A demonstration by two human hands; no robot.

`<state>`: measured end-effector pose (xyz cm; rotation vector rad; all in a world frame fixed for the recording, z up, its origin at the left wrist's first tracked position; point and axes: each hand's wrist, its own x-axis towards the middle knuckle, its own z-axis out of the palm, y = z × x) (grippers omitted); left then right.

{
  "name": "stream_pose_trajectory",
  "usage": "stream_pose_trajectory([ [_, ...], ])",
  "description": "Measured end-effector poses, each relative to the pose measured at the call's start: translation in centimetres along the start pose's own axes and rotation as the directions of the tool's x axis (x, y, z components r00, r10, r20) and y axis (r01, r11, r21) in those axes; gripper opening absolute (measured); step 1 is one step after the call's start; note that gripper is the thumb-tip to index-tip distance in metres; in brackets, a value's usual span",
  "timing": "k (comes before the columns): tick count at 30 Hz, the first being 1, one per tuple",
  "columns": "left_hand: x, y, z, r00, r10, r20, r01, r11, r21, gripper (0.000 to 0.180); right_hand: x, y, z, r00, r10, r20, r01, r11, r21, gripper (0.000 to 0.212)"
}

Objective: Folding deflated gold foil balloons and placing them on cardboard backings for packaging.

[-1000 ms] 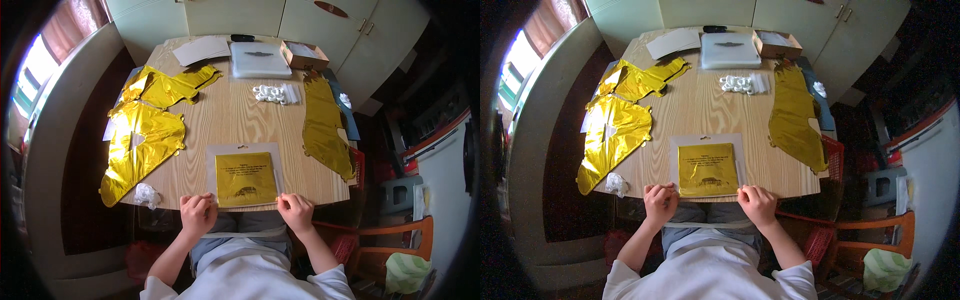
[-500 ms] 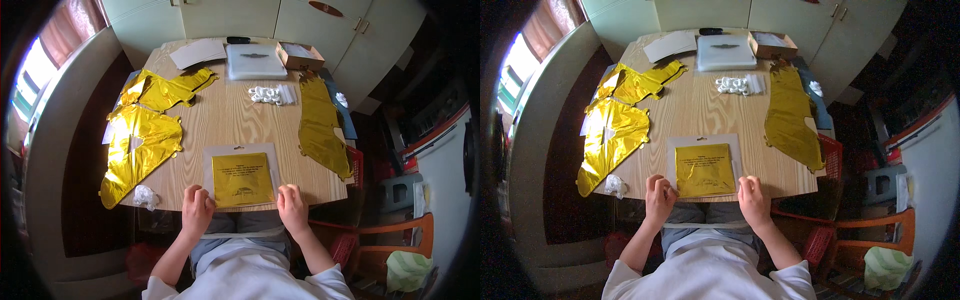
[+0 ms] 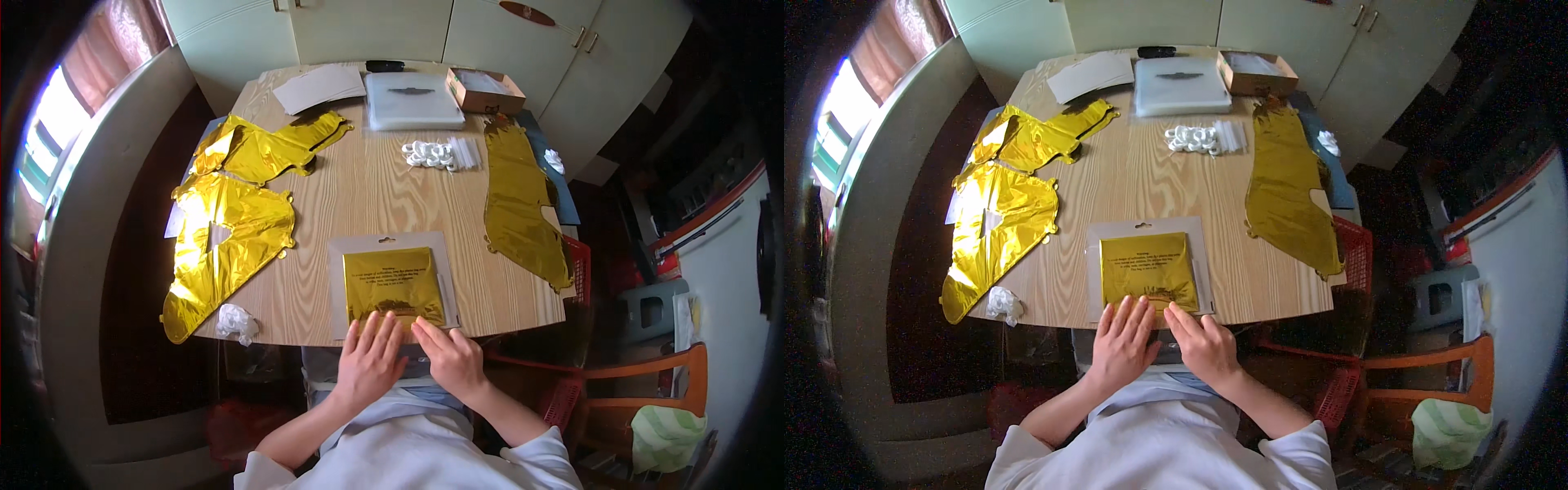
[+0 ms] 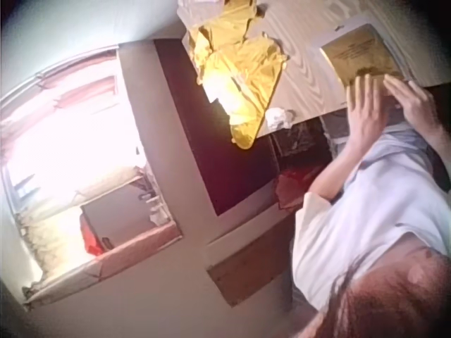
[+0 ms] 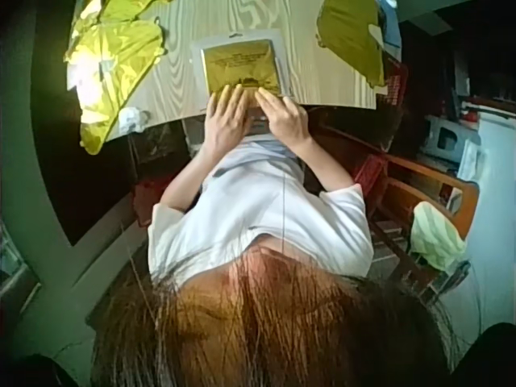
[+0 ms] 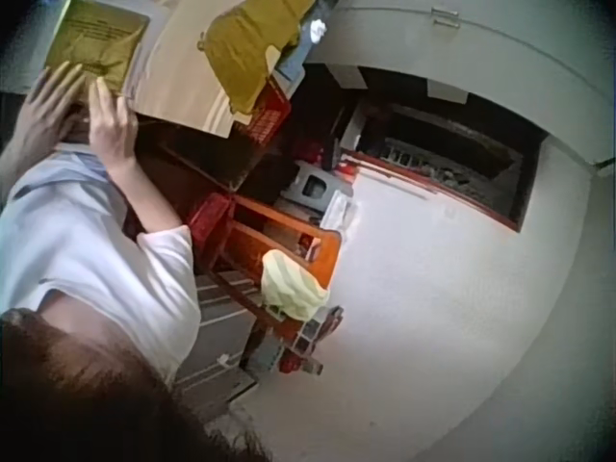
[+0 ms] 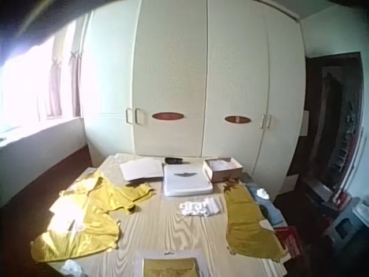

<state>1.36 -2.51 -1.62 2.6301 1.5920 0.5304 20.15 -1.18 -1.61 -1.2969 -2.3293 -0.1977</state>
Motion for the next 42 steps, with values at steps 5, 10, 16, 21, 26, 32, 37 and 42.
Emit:
stream_pose_trajectory([
  [5, -1.7, -2.0, -0.9, 0.995, -0.084, 0.052, 0.082, 0.996, 0.032, 0.061, -0.5, 1.6, -0.6, 0.992, 0.107, -0.059, -0.110, 0.993, -0.039, 0.026],
  [10, -2.5, -2.7, -1.7, 0.995, -0.097, 0.037, 0.094, 0.992, 0.078, 0.060, -0.7, 1.7, -1.2, 0.994, 0.111, -0.020, -0.112, 0.993, -0.031, 0.024],
  [16, -4.1, -2.9, -2.7, 0.999, -0.048, 0.004, 0.048, 0.996, 0.071, 0.053, -1.5, 2.0, -1.9, 1.000, 0.003, 0.001, -0.003, 0.992, 0.124, 0.022],
  [21, -6.5, -3.0, -2.9, 0.956, -0.189, -0.224, 0.150, 0.972, -0.181, 0.039, -3.3, 1.8, -2.7, 0.989, 0.136, -0.049, -0.102, 0.896, 0.433, 0.026],
  [26, -9.6, -5.4, 0.5, 0.640, -0.732, 0.233, 0.469, 0.132, -0.873, 0.022, -6.0, 1.1, -2.1, 0.805, 0.591, -0.053, -0.383, 0.585, 0.714, 0.016],
  [32, -6.7, -5.5, 2.3, 0.722, -0.430, 0.542, 0.485, -0.245, -0.840, 0.015, -8.7, 0.4, 0.8, 0.648, 0.523, 0.554, -0.517, -0.231, 0.824, 0.031],
  [37, -6.1, -4.1, 2.6, 0.918, -0.213, 0.334, 0.315, -0.117, -0.942, 0.012, -9.9, 2.3, -1.0, 0.636, 0.586, 0.502, -0.480, -0.209, 0.852, 0.016],
  [42, -3.1, -0.8, 3.3, 0.950, -0.072, 0.304, 0.310, 0.320, -0.895, 0.017, -14.8, 5.4, -3.1, 0.615, 0.735, 0.286, -0.653, 0.271, 0.707, 0.018],
])
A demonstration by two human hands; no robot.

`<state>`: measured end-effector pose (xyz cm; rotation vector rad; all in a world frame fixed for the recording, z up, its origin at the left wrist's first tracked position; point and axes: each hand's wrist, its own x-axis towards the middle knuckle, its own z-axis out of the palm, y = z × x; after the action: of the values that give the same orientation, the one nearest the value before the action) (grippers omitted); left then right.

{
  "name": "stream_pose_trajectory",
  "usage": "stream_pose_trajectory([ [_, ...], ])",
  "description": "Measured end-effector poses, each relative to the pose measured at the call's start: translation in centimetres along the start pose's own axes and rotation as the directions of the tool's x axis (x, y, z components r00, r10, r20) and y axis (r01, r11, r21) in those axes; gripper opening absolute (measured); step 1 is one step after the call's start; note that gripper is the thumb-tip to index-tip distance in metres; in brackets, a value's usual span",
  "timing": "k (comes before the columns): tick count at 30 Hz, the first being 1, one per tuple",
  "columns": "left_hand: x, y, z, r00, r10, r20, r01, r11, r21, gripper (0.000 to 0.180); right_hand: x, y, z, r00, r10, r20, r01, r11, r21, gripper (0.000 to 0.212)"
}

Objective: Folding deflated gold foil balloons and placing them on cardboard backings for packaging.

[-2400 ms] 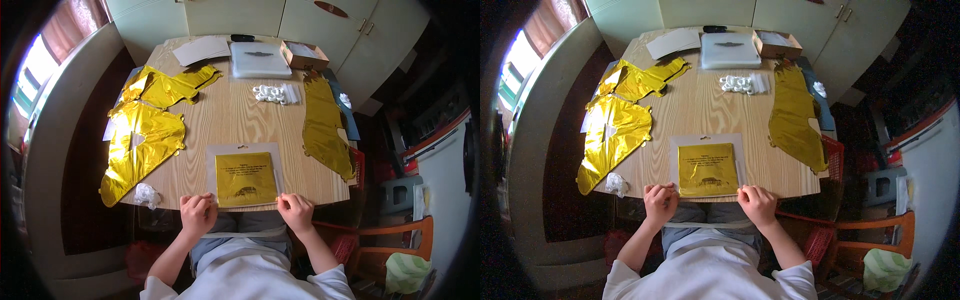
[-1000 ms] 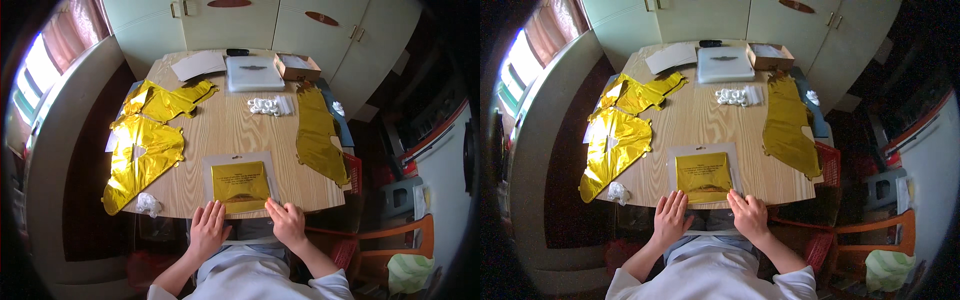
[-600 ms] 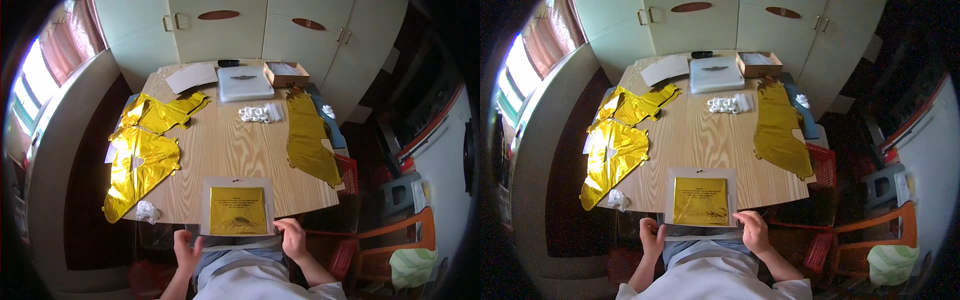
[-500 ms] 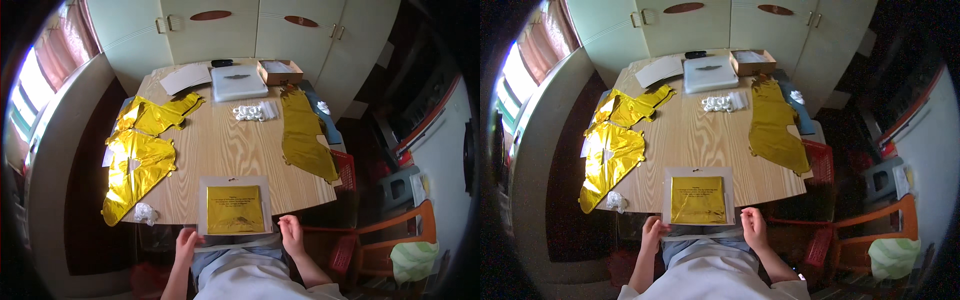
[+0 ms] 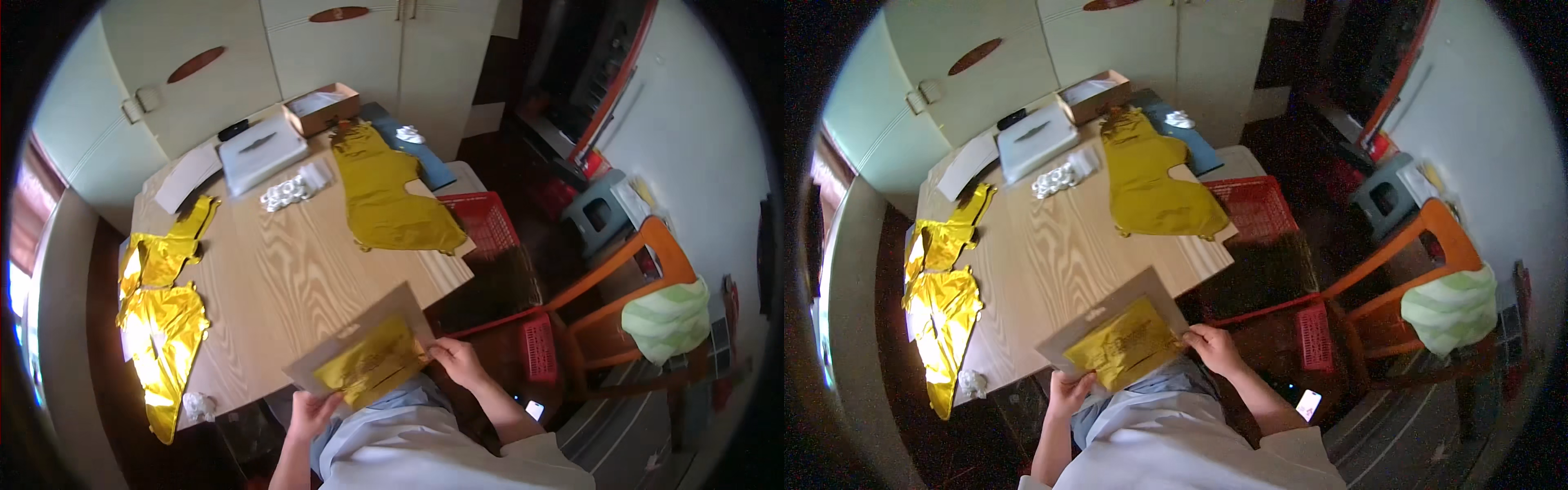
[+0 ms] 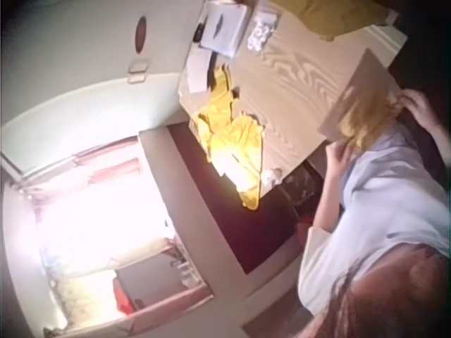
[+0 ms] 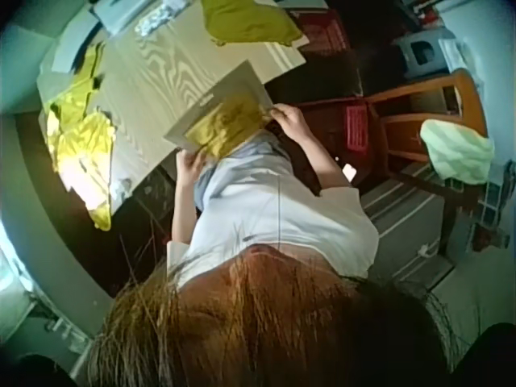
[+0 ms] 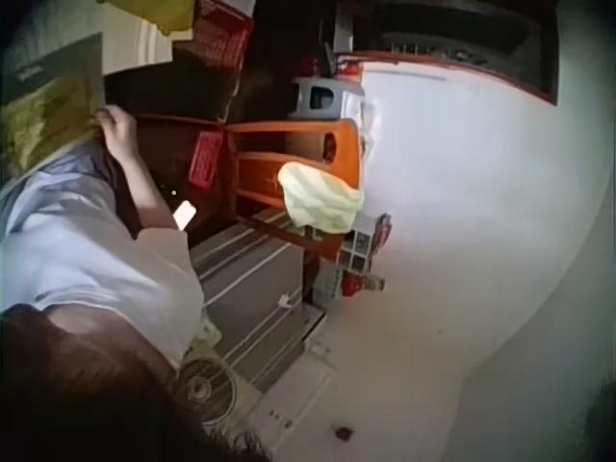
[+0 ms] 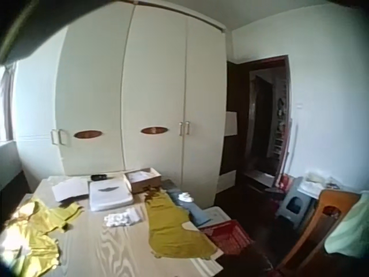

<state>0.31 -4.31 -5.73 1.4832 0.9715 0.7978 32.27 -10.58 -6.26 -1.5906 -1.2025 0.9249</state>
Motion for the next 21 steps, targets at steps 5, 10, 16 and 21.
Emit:
stream_pose_trajectory([
  [5, 4.4, 3.9, 7.8, 0.762, 0.574, 0.298, -0.639, 0.595, 0.488, 0.047, -3.0, 5.0, -2.2, 0.948, 0.278, -0.157, -0.137, 0.798, 0.587, 0.044],
  [10, 7.4, 2.6, 14.5, 0.601, 0.540, 0.588, -0.779, 0.233, 0.582, 0.044, -5.3, 2.4, -3.7, 0.878, 0.479, -0.002, -0.328, 0.605, 0.726, 0.056],
  [16, 7.2, -0.4, 16.2, 0.770, 0.258, 0.583, -0.627, 0.471, 0.621, 0.059, 3.3, 5.3, -16.7, 0.858, 0.385, -0.341, -0.377, 0.922, 0.093, 0.036],
  [21, 5.3, -5.3, 13.6, 0.815, 0.184, 0.549, -0.546, 0.563, 0.621, 0.047, 12.1, 8.8, -22.4, 0.850, 0.412, -0.327, -0.524, 0.614, -0.590, 0.046],
])
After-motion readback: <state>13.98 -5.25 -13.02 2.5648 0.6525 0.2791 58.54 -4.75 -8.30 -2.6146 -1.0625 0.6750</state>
